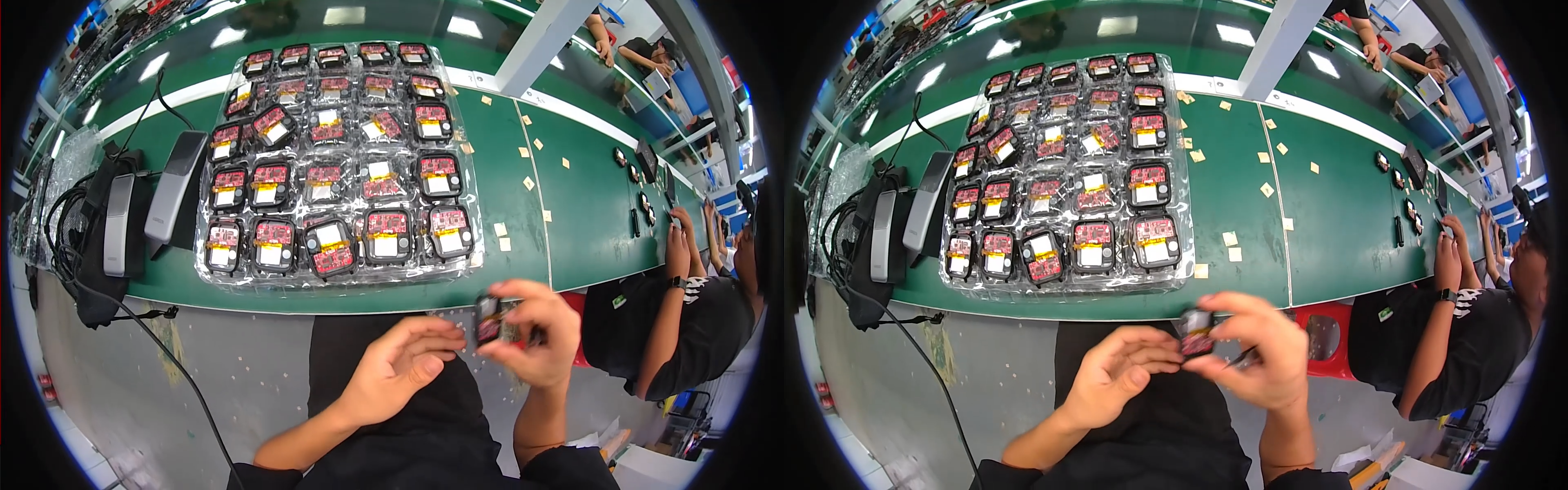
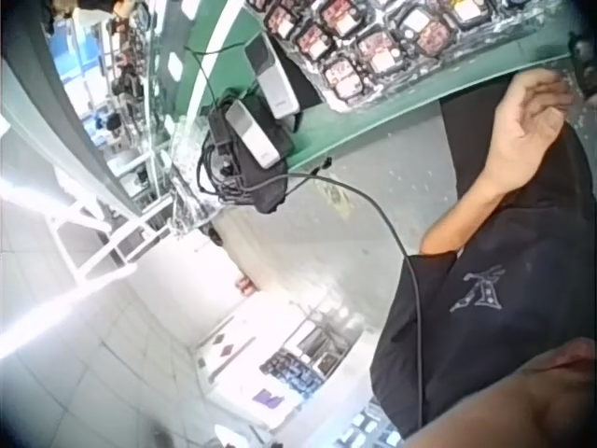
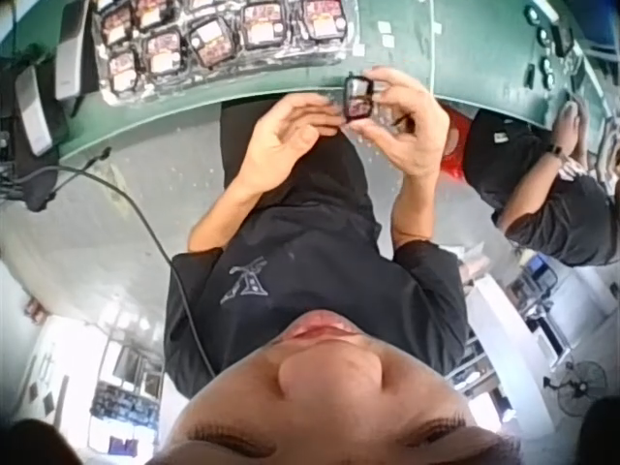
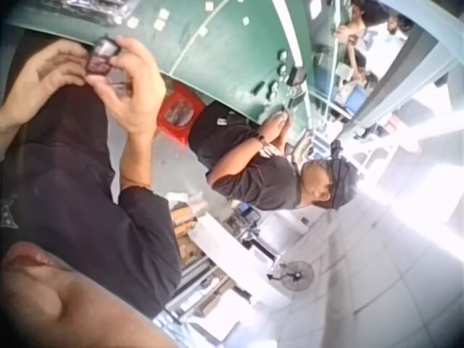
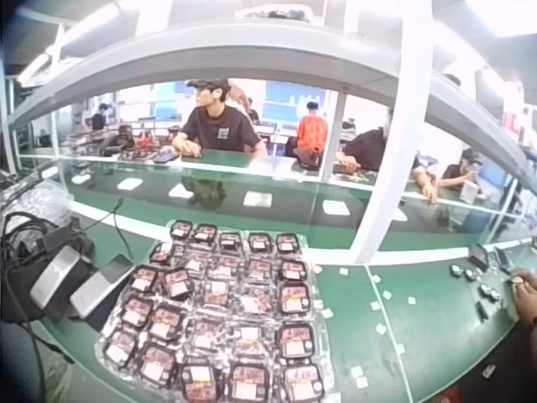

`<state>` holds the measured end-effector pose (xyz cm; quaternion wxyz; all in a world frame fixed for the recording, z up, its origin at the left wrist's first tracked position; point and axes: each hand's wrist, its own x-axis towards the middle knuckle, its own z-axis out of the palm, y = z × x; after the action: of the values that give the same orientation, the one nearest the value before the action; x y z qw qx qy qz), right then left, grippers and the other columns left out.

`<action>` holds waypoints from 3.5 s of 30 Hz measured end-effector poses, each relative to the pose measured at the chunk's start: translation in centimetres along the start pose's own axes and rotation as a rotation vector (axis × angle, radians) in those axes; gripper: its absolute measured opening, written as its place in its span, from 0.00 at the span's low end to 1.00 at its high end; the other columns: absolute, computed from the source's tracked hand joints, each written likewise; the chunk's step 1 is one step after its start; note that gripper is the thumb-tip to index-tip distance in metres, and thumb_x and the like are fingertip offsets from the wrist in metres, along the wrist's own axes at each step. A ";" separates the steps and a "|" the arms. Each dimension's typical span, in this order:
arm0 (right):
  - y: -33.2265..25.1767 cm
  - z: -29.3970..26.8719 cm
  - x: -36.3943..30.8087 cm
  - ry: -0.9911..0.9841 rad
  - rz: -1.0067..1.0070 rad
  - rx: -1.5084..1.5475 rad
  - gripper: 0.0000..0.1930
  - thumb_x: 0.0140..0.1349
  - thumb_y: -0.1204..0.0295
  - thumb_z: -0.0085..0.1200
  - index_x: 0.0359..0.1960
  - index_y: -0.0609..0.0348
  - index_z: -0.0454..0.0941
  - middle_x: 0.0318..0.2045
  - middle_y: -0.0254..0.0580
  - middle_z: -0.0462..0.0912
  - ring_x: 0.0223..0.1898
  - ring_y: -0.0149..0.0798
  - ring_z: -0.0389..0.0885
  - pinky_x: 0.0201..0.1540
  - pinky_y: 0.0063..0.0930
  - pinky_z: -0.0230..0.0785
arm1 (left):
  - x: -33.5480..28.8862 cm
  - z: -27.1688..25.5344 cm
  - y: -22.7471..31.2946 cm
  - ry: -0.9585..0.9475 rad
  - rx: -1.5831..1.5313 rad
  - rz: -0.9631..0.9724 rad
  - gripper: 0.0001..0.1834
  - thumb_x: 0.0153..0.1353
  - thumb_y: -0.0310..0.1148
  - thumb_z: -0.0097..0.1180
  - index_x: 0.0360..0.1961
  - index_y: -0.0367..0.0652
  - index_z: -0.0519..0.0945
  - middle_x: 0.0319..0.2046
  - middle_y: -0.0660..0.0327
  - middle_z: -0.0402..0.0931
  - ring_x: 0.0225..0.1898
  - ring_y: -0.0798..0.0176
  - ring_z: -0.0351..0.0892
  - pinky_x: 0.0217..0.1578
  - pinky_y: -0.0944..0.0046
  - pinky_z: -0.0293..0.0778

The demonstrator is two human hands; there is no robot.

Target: Assembling electronic components into plastic housings on a factory assembly line.

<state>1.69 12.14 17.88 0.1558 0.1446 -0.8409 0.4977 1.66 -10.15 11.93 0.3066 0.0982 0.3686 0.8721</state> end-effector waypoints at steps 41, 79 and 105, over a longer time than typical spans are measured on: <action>-0.1 5.1 -1.5 -0.001 -0.277 -0.351 0.13 0.47 0.79 0.73 0.36 0.61 0.85 0.31 0.39 0.86 0.21 0.35 0.77 0.23 0.27 0.66 | -1.5 -1.4 -0.3 0.124 -0.050 0.295 0.34 0.56 0.14 0.71 0.63 0.33 0.70 0.61 0.50 0.71 0.65 0.55 0.74 0.66 0.54 0.73; 0.2 5.5 -1.9 0.008 -0.230 -0.229 0.10 0.51 0.80 0.71 0.35 0.61 0.85 0.27 0.40 0.84 0.19 0.38 0.77 0.23 0.29 0.68 | -2.4 -1.0 1.6 0.179 0.122 0.243 0.34 0.57 0.15 0.71 0.65 0.28 0.72 0.64 0.53 0.66 0.65 0.56 0.73 0.64 0.56 0.74; 0.1 6.2 -2.0 -0.032 -0.307 -0.340 0.11 0.51 0.78 0.71 0.36 0.61 0.84 0.29 0.39 0.85 0.21 0.36 0.78 0.23 0.28 0.67 | -3.1 -0.5 2.1 0.257 0.193 0.225 0.33 0.56 0.12 0.69 0.64 0.27 0.73 0.64 0.51 0.67 0.64 0.53 0.76 0.63 0.54 0.77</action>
<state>2.74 6.91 14.11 0.2383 0.2505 -0.8832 0.3170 2.93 -13.47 13.25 0.1468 0.0554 0.4732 0.8669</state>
